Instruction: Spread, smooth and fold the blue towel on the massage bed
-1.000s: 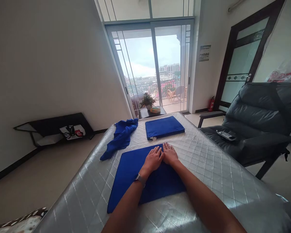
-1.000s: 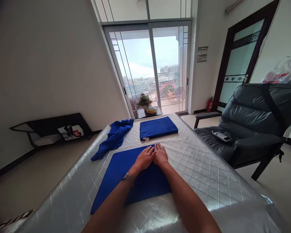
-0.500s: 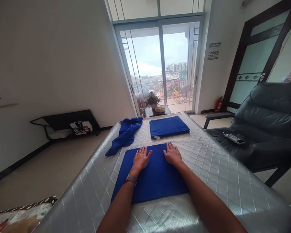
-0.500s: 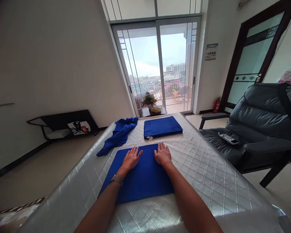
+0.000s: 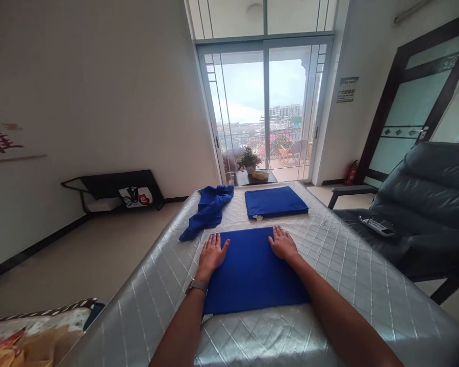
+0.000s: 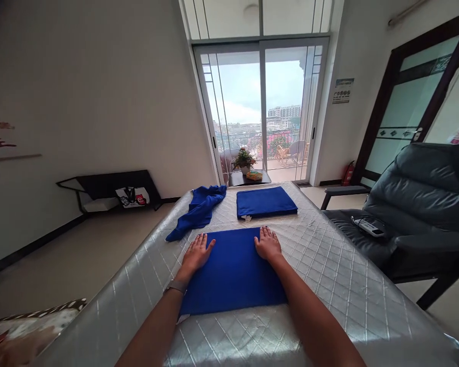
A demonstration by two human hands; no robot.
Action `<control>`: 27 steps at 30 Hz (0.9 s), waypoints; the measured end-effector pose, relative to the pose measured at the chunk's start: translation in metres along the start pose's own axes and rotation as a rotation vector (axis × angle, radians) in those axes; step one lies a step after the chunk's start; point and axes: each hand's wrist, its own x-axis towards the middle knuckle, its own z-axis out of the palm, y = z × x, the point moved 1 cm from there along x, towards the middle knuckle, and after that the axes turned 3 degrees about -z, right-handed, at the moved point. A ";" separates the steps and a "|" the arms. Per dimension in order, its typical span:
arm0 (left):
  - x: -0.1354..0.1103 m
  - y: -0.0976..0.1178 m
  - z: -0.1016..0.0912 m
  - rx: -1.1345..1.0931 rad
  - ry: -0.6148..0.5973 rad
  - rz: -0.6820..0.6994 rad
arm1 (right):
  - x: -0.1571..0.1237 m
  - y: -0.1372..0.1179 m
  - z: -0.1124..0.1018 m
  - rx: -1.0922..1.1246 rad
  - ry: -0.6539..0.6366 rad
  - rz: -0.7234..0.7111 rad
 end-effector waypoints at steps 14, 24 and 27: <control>-0.001 0.001 -0.002 -0.015 -0.011 -0.006 | -0.026 -0.006 -0.011 -0.098 0.066 -0.066; -0.002 0.002 0.000 -0.019 0.054 -0.001 | -0.041 -0.001 -0.001 -0.030 -0.053 -0.017; -0.003 -0.001 -0.002 -0.003 0.161 0.000 | -0.042 -0.002 -0.002 -0.030 -0.053 -0.018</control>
